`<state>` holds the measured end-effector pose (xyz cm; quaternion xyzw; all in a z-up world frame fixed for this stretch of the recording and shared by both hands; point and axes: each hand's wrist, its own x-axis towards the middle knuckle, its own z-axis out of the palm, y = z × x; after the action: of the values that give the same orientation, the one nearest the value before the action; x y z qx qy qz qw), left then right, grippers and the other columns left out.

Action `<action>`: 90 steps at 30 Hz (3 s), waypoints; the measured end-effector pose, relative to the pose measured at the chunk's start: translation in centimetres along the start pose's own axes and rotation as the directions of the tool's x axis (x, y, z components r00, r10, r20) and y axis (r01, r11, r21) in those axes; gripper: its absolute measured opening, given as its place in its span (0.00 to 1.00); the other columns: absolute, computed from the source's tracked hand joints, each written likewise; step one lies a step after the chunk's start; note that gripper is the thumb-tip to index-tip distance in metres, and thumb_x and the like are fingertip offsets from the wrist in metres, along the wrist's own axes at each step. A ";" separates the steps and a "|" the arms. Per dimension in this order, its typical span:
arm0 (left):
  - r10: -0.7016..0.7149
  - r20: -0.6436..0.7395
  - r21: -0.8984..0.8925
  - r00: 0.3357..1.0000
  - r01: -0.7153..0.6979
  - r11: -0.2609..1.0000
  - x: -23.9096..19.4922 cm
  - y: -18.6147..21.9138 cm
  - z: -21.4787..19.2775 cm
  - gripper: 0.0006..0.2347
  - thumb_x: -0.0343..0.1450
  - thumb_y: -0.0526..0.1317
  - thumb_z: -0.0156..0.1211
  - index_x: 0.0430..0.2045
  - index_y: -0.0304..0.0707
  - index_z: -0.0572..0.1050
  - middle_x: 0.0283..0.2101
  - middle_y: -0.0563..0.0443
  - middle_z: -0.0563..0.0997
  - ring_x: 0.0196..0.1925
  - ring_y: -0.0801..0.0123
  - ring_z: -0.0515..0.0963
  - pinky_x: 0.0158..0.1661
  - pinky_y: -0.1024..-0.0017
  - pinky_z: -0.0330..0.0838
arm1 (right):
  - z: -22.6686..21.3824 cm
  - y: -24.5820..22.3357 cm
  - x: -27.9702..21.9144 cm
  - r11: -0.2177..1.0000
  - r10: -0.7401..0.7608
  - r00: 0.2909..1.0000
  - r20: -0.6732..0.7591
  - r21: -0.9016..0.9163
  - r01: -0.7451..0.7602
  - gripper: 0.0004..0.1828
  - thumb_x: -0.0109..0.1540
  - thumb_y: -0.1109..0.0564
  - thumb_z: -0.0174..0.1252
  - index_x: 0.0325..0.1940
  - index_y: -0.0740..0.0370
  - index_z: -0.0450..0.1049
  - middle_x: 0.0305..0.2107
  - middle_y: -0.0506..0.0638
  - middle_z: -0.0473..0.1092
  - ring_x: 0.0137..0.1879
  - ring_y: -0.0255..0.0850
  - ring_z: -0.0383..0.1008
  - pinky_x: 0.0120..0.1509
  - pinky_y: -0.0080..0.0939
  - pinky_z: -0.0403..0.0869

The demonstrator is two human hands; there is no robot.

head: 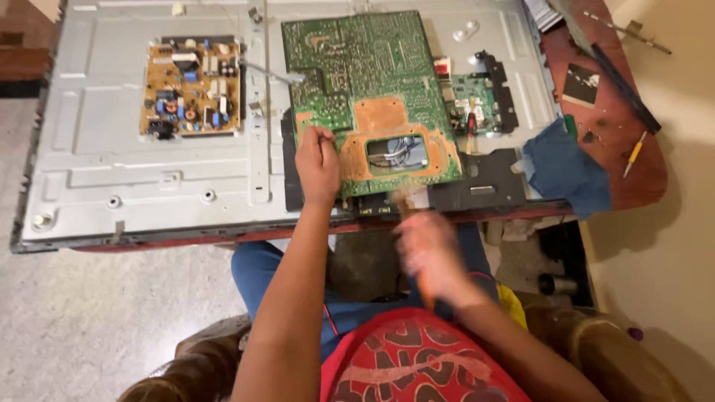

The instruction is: The person cleans a green circuit board using an orange plastic tool to scrape the surface and a screwdriver to remove debris from small holes. The person works on the board placed on a table, alternating between scraping and using the screwdriver.

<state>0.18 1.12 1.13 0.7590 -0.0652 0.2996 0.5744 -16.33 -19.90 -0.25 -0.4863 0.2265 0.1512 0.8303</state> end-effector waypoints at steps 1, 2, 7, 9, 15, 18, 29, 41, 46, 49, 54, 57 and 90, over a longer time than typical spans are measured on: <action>-0.001 -0.001 -0.006 1.000 0.001 1.000 0.0 0.0 0.0 0.05 0.73 0.28 0.44 0.31 0.31 0.70 0.32 0.42 0.77 0.35 0.54 0.77 0.40 0.65 0.72 | 1.9 1.9 -0.4 0.968 0.070 0.983 0.167 -0.248 -0.027 0.10 0.67 0.52 0.51 0.42 0.60 0.73 0.22 0.45 0.67 0.20 0.32 0.62 0.21 0.33 0.62; 0.014 -0.016 -0.028 1.000 -0.015 0.999 0.1 0.0 0.2 0.04 0.74 0.28 0.45 0.31 0.31 0.69 0.32 0.42 0.76 0.35 0.56 0.77 0.40 0.66 0.72 | 3.0 3.0 -0.7 0.876 0.177 0.936 0.304 -0.483 -0.009 0.07 0.66 0.55 0.53 0.44 0.59 0.73 0.23 0.45 0.67 0.24 0.32 0.65 0.25 0.34 0.65; -0.145 -0.026 -0.169 0.989 0.139 0.976 -0.1 -0.6 0.0 0.04 0.75 0.28 0.43 0.34 0.31 0.68 0.30 0.46 0.76 0.34 0.66 0.76 0.40 0.71 0.72 | 1.5 5.2 -0.6 0.691 0.079 0.756 0.649 -0.582 0.428 0.11 0.73 0.52 0.49 0.48 0.59 0.73 0.27 0.42 0.67 0.33 0.27 0.66 0.36 0.29 0.69; -0.134 -0.014 -0.186 0.991 0.129 0.974 -0.2 -0.8 0.1 0.04 0.76 0.29 0.43 0.35 0.31 0.68 0.30 0.47 0.76 0.33 0.68 0.76 0.39 0.72 0.72 | -1.6 4.3 -0.3 0.844 0.083 0.795 0.601 -0.467 0.264 0.12 0.67 0.52 0.53 0.51 0.58 0.72 0.27 0.41 0.67 0.31 0.28 0.66 0.34 0.29 0.67; -0.124 0.009 -0.177 0.992 0.124 0.976 -0.2 -0.8 -0.2 0.05 0.76 0.29 0.42 0.35 0.31 0.68 0.29 0.48 0.76 0.33 0.69 0.76 0.38 0.72 0.71 | -12.8 -3.1 2.2 0.805 -0.320 0.927 -0.195 0.459 0.375 0.06 0.70 0.53 0.55 0.42 0.55 0.68 0.26 0.41 0.63 0.27 0.30 0.62 0.29 0.32 0.64; -0.139 0.002 -0.192 0.990 0.137 0.972 0.1 -0.6 0.1 0.05 0.76 0.29 0.41 0.35 0.31 0.68 0.29 0.48 0.75 0.33 0.70 0.76 0.39 0.72 0.72 | -15.4 -5.5 2.6 0.792 -0.408 0.820 -0.401 0.291 0.536 0.01 0.69 0.58 0.53 0.42 0.54 0.70 0.24 0.40 0.62 0.25 0.28 0.59 0.27 0.30 0.61; -0.130 0.017 -0.214 0.991 0.130 0.968 -0.2 -1.2 -0.1 0.05 0.76 0.29 0.42 0.35 0.32 0.68 0.31 0.49 0.75 0.34 0.72 0.75 0.39 0.74 0.71 | -0.1 5.5 0.4 0.405 0.319 0.817 0.480 -0.849 0.341 0.12 0.71 0.51 0.54 0.46 0.60 0.78 0.25 0.46 0.75 0.29 0.31 0.71 0.33 0.32 0.69; -0.436 0.089 -0.676 0.895 0.376 0.634 0.9 -3.2 -1.5 0.04 0.77 0.31 0.45 0.38 0.35 0.70 0.34 0.51 0.76 0.37 0.73 0.75 0.44 0.74 0.71 | -4.3 -1.5 1.0 0.976 -0.217 0.976 -0.002 0.007 0.217 0.12 0.73 0.50 0.45 0.47 0.61 0.66 0.27 0.46 0.62 0.27 0.32 0.59 0.29 0.33 0.62; -0.458 0.167 -0.109 0.873 0.478 0.872 -0.9 -2.6 -6.2 0.10 0.74 0.35 0.49 0.46 0.32 0.73 0.41 0.47 0.79 0.38 0.64 0.76 0.43 0.65 0.73 | -2.5 -1.2 0.5 0.982 -0.161 0.986 0.046 -0.096 0.165 0.12 0.71 0.50 0.46 0.48 0.61 0.66 0.27 0.47 0.64 0.26 0.32 0.60 0.27 0.32 0.62; 0.006 0.290 0.437 0.957 -0.138 0.889 -3.3 -1.9 -8.2 0.22 0.73 0.41 0.54 0.63 0.36 0.66 0.62 0.39 0.74 0.63 0.44 0.73 0.64 0.51 0.68 | -1.0 -1.1 1.1 0.944 -0.030 0.991 0.128 -0.323 0.070 0.10 0.69 0.51 0.48 0.49 0.58 0.67 0.25 0.48 0.66 0.23 0.32 0.60 0.24 0.32 0.60; -0.480 0.416 0.679 0.772 0.088 0.729 -5.4 -1.8 -8.3 0.34 0.73 0.56 0.52 0.74 0.53 0.46 0.78 0.49 0.46 0.71 0.26 0.54 0.63 0.37 0.55 | 1.9 -1.7 3.7 0.854 0.052 0.968 0.247 -0.513 0.086 0.14 0.70 0.50 0.48 0.41 0.63 0.71 0.22 0.48 0.69 0.20 0.31 0.61 0.22 0.32 0.60; -0.507 0.425 0.684 0.750 0.101 0.723 -5.7 -1.9 -7.8 0.33 0.75 0.57 0.49 0.74 0.57 0.44 0.79 0.51 0.43 0.73 0.26 0.51 0.64 0.37 0.52 | 1.9 -3.3 6.1 0.574 0.020 0.979 0.204 -0.804 0.156 0.10 0.67 0.56 0.50 0.39 0.62 0.74 0.22 0.50 0.70 0.23 0.38 0.66 0.26 0.41 0.65; -0.571 0.414 0.618 0.709 0.241 0.748 -5.7 -3.7 -8.0 0.35 0.70 0.61 0.49 0.73 0.67 0.45 0.79 0.62 0.40 0.76 0.35 0.44 0.66 0.35 0.44 | -1.5 -16.4 17.0 -0.397 -0.254 0.956 0.149 -0.917 0.038 0.15 0.62 0.48 0.57 0.47 0.57 0.78 0.43 0.63 0.76 0.50 0.61 0.77 0.55 0.59 0.74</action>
<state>-5.84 8.20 -3.69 0.9325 0.0227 -0.0805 0.3513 5.49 -28.53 2.36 -0.9903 -0.0118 0.1265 0.0568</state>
